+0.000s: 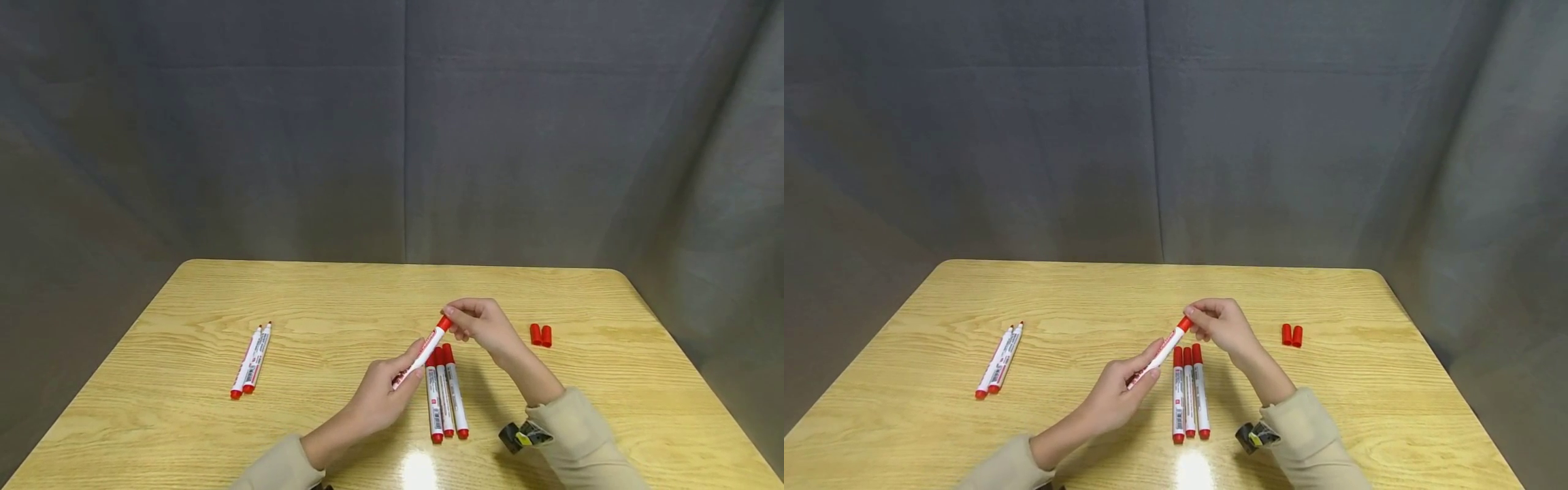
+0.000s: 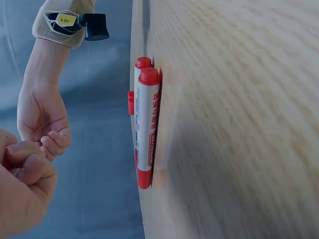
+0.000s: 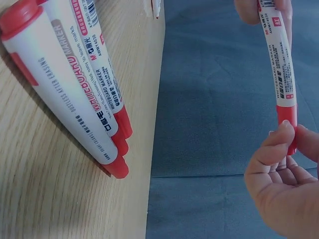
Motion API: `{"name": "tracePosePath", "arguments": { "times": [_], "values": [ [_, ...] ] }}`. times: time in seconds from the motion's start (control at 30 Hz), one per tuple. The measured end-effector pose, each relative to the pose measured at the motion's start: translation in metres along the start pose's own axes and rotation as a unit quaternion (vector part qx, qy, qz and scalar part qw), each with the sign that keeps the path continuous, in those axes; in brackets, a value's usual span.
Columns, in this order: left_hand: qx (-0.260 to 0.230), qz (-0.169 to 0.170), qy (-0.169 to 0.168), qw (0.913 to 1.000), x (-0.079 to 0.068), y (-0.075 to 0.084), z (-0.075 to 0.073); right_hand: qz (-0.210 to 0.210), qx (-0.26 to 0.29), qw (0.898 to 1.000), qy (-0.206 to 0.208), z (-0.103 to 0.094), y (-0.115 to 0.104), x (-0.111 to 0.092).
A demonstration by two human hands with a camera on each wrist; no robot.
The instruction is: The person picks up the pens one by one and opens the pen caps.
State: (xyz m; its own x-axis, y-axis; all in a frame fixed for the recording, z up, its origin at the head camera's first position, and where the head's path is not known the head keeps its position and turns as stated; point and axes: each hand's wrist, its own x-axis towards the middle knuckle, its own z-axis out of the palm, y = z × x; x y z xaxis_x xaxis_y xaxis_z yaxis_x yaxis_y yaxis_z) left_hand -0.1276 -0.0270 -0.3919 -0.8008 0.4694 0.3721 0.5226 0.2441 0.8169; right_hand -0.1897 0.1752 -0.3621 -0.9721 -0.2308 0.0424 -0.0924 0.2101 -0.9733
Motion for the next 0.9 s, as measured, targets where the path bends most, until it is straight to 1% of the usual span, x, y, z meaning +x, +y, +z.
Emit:
{"name": "tracePosePath", "arguments": {
  "times": [0.07,0.23,0.37,0.47,0.57,0.7,0.8,0.9],
  "values": [
    [0.007,-0.003,0.007,0.9999,0.0008,-0.0097,0.0023,0.001,0.004,1.0,-0.003,-0.0006,-0.0002,-0.0004],
    [0.028,-0.003,0.027,0.9992,0.0018,-0.0089,0.0013,0.009,0.016,1.0,-0.011,-0.0013,0.0005,-0.0013],
    [0.038,-0.005,0.032,0.9988,0.0021,-0.0077,0.0012,0.008,0.019,1.0,-0.014,-0.0006,0.001,-0.0017],
    [0.044,0.007,0.034,0.9984,0.0015,-0.0066,0.001,0.004,0.015,1.0,-0.022,-0.0005,0.0015,-0.0015],
    [0.051,0.031,0.033,0.9977,0.0007,-0.0061,0.0005,-0.007,0.022,0.999,-0.035,-0.0023,0.0026,-0.0012],
    [0.036,0.06,0.024,0.9973,0.0007,-0.0053,-0.0011,-0.043,0.049,0.997,-0.051,-0.0062,0.0032,-0.0012],
    [0.012,0.068,0.019,0.9974,0.002,-0.0044,-0.0027,-0.064,0.068,0.994,-0.058,-0.0071,0.0023,-0.0002],
    [-0.007,0.066,0.021,0.9976,0.0047,-0.0023,-0.0036,-0.07,0.079,0.993,-0.057,-0.0082,-0.0002,0.0016]
  ]
}}
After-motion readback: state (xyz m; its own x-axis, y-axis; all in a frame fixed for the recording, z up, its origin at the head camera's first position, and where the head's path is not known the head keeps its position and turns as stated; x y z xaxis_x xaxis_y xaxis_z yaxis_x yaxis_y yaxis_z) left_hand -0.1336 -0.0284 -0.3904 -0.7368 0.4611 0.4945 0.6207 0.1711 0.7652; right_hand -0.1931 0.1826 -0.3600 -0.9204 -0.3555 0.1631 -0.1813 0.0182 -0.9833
